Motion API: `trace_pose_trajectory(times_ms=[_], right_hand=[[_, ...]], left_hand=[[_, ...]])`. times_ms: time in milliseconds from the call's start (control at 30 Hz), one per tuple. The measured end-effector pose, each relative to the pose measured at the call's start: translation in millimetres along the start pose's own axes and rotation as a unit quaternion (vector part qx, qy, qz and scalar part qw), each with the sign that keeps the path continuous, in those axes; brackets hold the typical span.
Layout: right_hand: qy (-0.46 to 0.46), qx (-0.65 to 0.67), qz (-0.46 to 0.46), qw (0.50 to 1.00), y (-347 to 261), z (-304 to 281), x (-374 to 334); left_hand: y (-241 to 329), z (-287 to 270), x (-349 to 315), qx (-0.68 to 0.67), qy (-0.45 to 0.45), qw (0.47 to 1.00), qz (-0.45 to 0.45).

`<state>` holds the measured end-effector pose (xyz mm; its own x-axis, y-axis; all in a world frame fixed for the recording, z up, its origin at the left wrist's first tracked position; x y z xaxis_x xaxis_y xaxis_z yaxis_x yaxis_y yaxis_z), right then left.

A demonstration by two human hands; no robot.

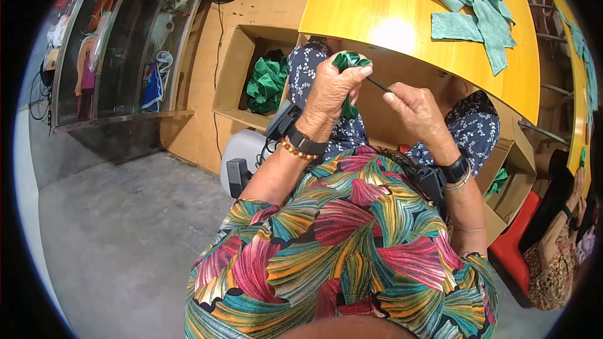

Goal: Using a metal rod to turn narrow strips of green fabric inside out.

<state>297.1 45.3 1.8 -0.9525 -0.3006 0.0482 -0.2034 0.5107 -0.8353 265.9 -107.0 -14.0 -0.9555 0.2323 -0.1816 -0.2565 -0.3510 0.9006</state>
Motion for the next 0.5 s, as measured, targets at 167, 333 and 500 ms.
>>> trace_pose_trajectory(times_ms=[167, 333, 500], right_hand=[[0.001, -0.011, -0.002, 1.0, 2, 4, 6], [-0.086, 0.268, 0.106, 0.954, 10, 26, 12], [0.08, -0.014, -0.034, 0.996, -10, 11, 28]], left_hand=[[-3, -2, 4, 0.011, -0.01, 1.0, -0.023], [5, 8, 8, -0.053, -0.014, 0.998, -0.023], [15, 9, 16, -0.012, -0.002, 1.0, 0.023]])
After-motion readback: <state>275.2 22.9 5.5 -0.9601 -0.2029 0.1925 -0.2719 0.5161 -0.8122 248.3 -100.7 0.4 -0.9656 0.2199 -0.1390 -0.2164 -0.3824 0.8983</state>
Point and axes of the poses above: each hand's wrist, its own x-axis towards the middle knuckle, its own z-axis out of the palm, y = z × x, the point moved 5 cm from there along x, towards the middle knuckle, and after that the axes turned 1 degree about z, right-handed, at the moved point
